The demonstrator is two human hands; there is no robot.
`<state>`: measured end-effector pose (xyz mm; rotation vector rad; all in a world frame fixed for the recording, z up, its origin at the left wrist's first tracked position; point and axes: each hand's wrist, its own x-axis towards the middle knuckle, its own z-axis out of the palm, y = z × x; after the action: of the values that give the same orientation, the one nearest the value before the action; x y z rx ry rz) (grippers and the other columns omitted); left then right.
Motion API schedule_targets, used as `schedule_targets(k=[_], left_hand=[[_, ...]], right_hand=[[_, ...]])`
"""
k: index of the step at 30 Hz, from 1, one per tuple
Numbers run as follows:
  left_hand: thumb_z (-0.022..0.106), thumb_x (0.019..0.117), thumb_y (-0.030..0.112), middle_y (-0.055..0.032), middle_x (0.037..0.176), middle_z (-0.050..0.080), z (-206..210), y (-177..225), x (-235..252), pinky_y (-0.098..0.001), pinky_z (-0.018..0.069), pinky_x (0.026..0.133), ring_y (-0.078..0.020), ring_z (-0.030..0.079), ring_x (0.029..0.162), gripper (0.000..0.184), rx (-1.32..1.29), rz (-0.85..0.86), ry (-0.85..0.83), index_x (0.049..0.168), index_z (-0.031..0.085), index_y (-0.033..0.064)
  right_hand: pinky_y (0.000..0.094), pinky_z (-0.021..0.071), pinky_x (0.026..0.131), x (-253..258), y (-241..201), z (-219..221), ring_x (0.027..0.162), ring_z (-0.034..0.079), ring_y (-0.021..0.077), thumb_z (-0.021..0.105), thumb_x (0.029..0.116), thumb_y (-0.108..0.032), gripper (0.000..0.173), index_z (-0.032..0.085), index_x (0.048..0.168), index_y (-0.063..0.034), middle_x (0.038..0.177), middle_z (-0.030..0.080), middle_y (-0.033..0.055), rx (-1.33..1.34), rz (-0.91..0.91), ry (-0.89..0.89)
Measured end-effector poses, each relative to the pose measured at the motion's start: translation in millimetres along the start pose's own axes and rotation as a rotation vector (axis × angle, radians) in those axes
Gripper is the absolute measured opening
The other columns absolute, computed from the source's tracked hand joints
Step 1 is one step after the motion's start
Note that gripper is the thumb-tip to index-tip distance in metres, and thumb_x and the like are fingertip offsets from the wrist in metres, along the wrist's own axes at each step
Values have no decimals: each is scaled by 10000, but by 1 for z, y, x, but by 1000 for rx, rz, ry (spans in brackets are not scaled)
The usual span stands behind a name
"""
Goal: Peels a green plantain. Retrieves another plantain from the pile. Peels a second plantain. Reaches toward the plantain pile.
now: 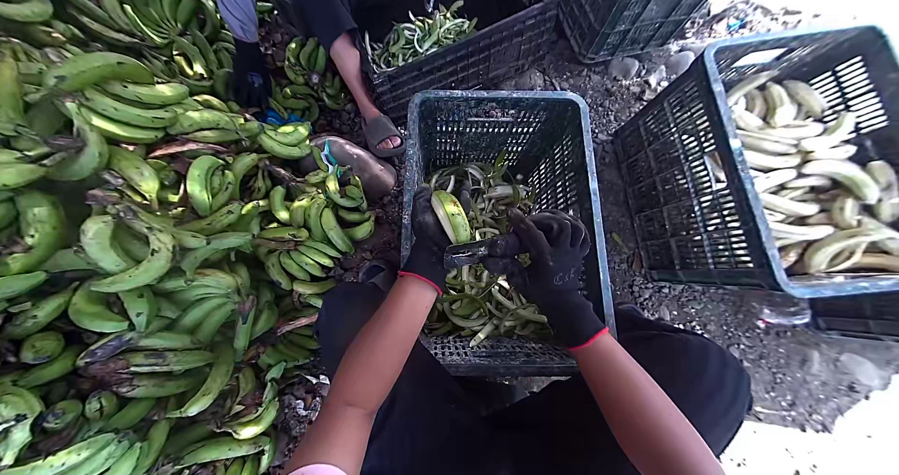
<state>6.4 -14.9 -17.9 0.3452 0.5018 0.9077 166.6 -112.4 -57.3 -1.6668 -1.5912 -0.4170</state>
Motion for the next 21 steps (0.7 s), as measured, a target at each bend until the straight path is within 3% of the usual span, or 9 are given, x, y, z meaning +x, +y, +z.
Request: schedule_targets(k=[3, 5, 7, 9, 12, 14, 17, 19, 21], left_hand=[[289, 1100, 444, 5, 1253, 633, 2, 2, -4, -180, 535, 883, -48, 639, 1082, 420, -44, 46, 31, 1356, 504, 190], [311, 1102, 428, 2, 1298, 613, 2, 0, -3, -191, 521, 934, -55, 619, 1146, 400, -57, 70, 43, 1375, 485, 192], [322, 1099, 455, 14, 1110, 641, 6, -4, 3, -210, 555, 832, -58, 652, 969, 364, 45, 91, 109, 1264, 526, 202], [299, 1097, 455, -1, 886, 633, 11, -5, 16, -232, 585, 686, -87, 666, 767, 367, 32, 80, 168, 1083, 530, 170], [278, 1093, 448, -43, 784, 608, 9, 4, 32, -263, 579, 574, -132, 650, 641, 401, -17, 36, 213, 1019, 502, 123], [263, 1101, 459, -26, 747, 612, 6, 6, 31, -270, 566, 530, -122, 637, 597, 405, 162, 75, 159, 1043, 503, 138], [287, 1106, 440, 14, 802, 629, 9, 0, 17, -258, 571, 590, -68, 632, 656, 389, 512, 193, 96, 1131, 547, 153], [287, 1106, 452, -7, 969, 641, 7, -8, 3, -296, 556, 676, -75, 617, 783, 441, 827, 252, 49, 1276, 579, 169], [234, 1112, 427, -58, 1189, 628, 4, -11, -4, -373, 551, 797, -125, 618, 945, 491, 1015, 244, -15, 1428, 505, 167]], right_hand=[[608, 393, 955, 3, -7, -3, 1107, 575, 418, 470, 884, -791, 757, 708, 1289, -198, 1131, 648, 201, -26, 79, -6], [619, 429, 839, 9, -20, -11, 1040, 592, 448, 486, 894, -760, 734, 716, 1293, -189, 1108, 648, 228, -4, 193, -114], [637, 467, 754, 19, -27, -17, 1023, 613, 488, 421, 948, -704, 697, 709, 1302, -177, 1112, 658, 256, 44, 320, -291], [636, 471, 758, 26, -24, -20, 1038, 618, 476, 329, 957, -721, 740, 713, 1292, -186, 1128, 672, 237, 83, 354, -420], [643, 455, 739, 25, -20, -22, 1054, 605, 486, 286, 907, -824, 842, 723, 1269, -202, 1117, 667, 234, 45, 316, -435], [649, 449, 748, 21, -19, -22, 1070, 598, 500, 316, 898, -816, 840, 728, 1248, -173, 1119, 660, 248, 44, 321, -422], [668, 465, 815, 20, -20, -23, 1116, 593, 489, 326, 947, -762, 781, 714, 1250, -155, 1163, 656, 242, 121, 441, -476], [656, 478, 802, 23, -18, -25, 1037, 632, 435, 240, 969, -780, 803, 718, 1210, -182, 1069, 681, 201, 162, 510, -487], [612, 501, 715, 23, -12, -27, 911, 659, 361, 161, 967, -795, 818, 703, 1158, -213, 952, 674, 137, 190, 530, -508]])
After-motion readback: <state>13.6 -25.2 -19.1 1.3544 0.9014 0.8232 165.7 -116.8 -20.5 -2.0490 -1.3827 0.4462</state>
